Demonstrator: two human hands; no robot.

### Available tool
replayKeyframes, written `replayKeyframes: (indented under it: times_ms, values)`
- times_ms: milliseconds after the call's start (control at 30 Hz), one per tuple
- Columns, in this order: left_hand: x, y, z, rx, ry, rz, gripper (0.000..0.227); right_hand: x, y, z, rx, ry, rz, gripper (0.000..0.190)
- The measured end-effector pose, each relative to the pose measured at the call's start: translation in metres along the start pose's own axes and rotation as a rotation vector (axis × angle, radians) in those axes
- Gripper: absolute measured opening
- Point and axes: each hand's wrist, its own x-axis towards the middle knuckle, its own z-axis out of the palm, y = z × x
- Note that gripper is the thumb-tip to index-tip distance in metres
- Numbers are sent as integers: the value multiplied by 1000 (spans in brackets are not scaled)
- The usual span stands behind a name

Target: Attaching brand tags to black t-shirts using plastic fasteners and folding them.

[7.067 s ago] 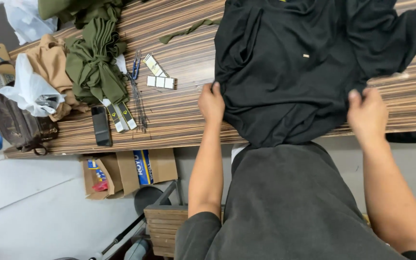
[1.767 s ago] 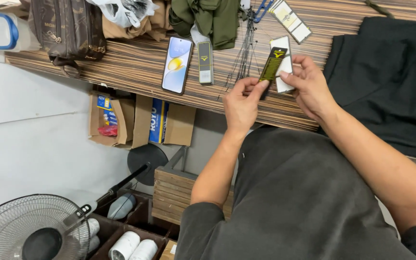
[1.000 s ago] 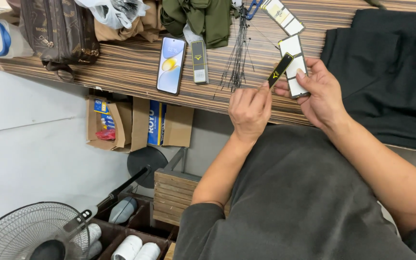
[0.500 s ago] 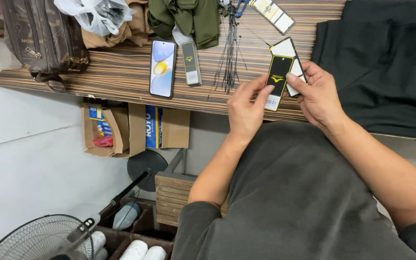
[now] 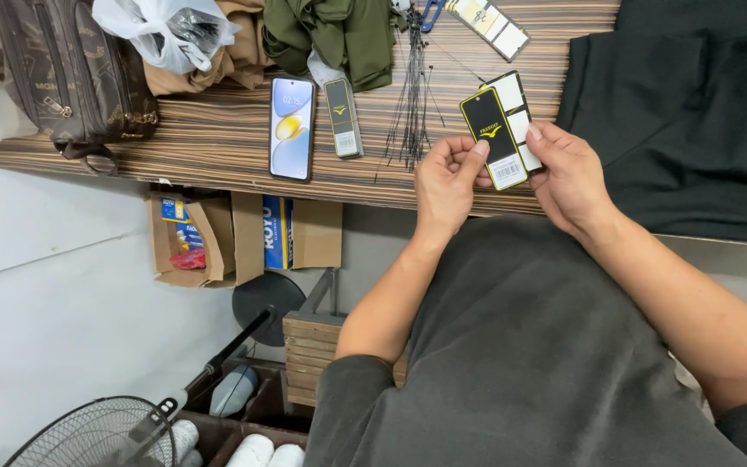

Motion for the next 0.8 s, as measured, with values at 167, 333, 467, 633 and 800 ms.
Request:
replayKeyframes:
  times_ms: [167,333,467,633,800]
  values:
    - [8,-11,1,-72,26,-4,21,4,3,-3,18,0,53,29]
    - [12,-13,3,-92,-40,4,21,10,12,-8,19,2,94,27]
    - [14,-19,1,-59,-110,8,22,2,-8,7,-11,13,73,29]
    - [14,-20,2,-22,-189,-2,19,20,-7,-13,3,16,-40,30]
    - [13,-1,3,46,-220,-24,19,26,4,-26,-23,112,-81,18]
